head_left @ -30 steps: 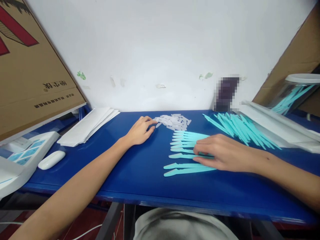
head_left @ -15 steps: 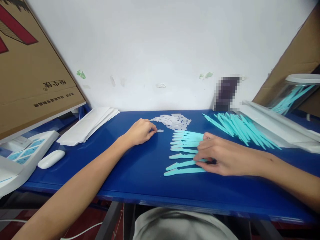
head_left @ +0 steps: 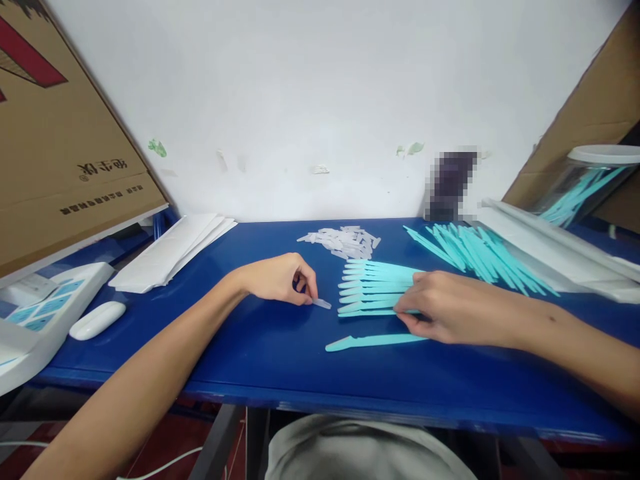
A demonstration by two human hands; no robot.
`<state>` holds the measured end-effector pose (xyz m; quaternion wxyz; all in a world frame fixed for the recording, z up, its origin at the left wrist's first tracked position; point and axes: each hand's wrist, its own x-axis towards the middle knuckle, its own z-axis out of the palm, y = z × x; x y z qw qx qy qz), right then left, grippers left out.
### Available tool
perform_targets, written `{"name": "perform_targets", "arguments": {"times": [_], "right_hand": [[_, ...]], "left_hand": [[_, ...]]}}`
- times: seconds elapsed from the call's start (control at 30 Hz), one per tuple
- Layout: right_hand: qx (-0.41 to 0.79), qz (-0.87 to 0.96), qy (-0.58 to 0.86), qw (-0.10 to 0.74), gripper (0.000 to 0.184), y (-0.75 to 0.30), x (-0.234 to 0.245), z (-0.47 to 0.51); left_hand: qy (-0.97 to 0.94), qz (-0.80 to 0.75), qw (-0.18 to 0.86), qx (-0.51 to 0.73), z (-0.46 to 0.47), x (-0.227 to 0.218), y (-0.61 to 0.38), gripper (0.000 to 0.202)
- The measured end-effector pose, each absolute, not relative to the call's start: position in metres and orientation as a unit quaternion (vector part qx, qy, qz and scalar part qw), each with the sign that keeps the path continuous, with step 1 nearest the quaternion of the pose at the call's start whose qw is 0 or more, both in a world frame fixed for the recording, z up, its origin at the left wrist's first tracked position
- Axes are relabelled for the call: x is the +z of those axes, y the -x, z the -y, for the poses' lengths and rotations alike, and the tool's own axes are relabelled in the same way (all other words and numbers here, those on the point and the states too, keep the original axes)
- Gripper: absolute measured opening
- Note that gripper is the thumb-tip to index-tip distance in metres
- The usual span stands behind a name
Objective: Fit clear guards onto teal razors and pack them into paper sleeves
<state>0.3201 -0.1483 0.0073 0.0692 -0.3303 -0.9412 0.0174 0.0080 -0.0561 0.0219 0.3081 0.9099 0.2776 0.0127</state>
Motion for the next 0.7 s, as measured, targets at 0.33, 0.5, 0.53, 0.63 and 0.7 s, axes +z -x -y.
{"name": "perform_targets", "arguments": {"times": [0.33,0.5,0.53,0.63,0.7], "right_hand": [[0.044,0.940,0.330,0.069,0.018,-0.319,0.015,0.146],[0.056,0.940,0.326,0.077,0.017,-0.323,0.018,0.146],[0.056,0.940,0.327,0.080,0.016,-0.324,0.018,0.146],[0.053,0.938,0.331,0.090,0.015,-0.324,0.020,0.147],[0.055,0.938,0.331,0.088,0.014,-0.324,0.019,0.147]], "left_hand": [[-0.909,-0.271,0.316,0.012,0.072,0.020,-0.019,0.011],[-0.910,-0.270,0.315,0.016,0.072,0.019,-0.019,0.013],[-0.910,-0.270,0.315,0.015,0.072,0.019,-0.019,0.012],[-0.911,-0.271,0.311,0.010,0.073,0.019,-0.019,0.012],[-0.912,-0.270,0.309,0.008,0.073,0.020,-0.019,0.012]]}}
